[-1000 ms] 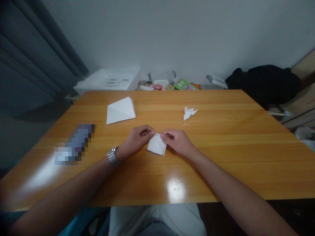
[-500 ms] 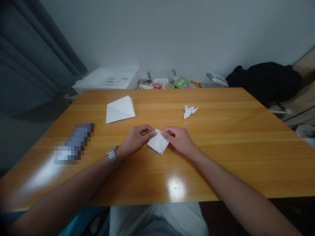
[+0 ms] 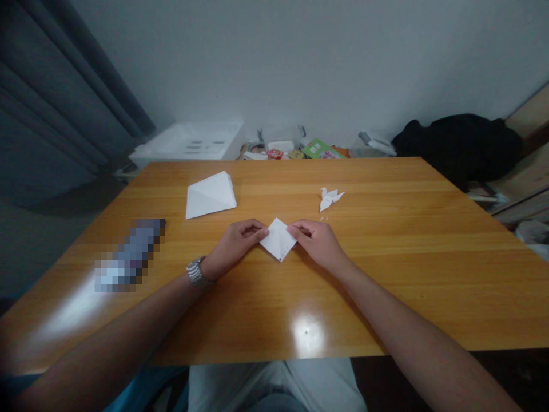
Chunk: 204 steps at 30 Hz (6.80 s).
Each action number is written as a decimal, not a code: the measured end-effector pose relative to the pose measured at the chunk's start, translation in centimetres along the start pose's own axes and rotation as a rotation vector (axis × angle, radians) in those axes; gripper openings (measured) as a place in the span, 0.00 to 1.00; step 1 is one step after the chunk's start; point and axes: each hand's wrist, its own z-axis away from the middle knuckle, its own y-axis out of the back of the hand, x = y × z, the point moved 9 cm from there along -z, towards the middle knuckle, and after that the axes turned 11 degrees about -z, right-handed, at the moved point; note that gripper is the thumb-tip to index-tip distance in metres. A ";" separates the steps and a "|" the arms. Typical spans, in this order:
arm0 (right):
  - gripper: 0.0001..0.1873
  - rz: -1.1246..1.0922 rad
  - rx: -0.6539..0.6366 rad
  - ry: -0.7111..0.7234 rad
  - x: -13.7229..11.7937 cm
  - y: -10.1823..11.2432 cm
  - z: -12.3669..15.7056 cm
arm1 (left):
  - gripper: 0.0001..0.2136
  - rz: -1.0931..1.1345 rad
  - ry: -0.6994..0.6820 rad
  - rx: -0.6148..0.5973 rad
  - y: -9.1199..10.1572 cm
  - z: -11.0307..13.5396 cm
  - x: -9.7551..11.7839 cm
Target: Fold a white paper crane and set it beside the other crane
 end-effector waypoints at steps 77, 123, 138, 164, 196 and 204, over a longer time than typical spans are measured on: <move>0.11 -0.233 0.045 0.035 0.0 -1.0 0.2 | 0.12 -0.057 -0.019 -0.046 -0.9 0.7 0.5; 0.20 -0.219 -0.019 -0.077 1.2 -1.4 0.2 | 0.15 0.025 -0.005 0.084 1.3 0.2 0.3; 0.21 -0.232 -0.191 -0.149 1.3 -3.9 1.0 | 0.16 0.078 0.028 0.108 1.0 0.3 -0.4; 0.23 -0.373 -0.008 -0.176 0.9 -2.2 0.5 | 0.17 0.242 0.087 -0.102 -1.2 0.4 -0.4; 0.11 0.048 0.110 0.015 1.0 0.7 -0.4 | 0.22 -0.277 -0.123 0.156 1.5 0.2 0.1; 0.19 0.142 0.115 0.001 1.4 1.2 -0.4 | 0.12 -0.728 -0.488 0.021 -0.6 1.7 4.1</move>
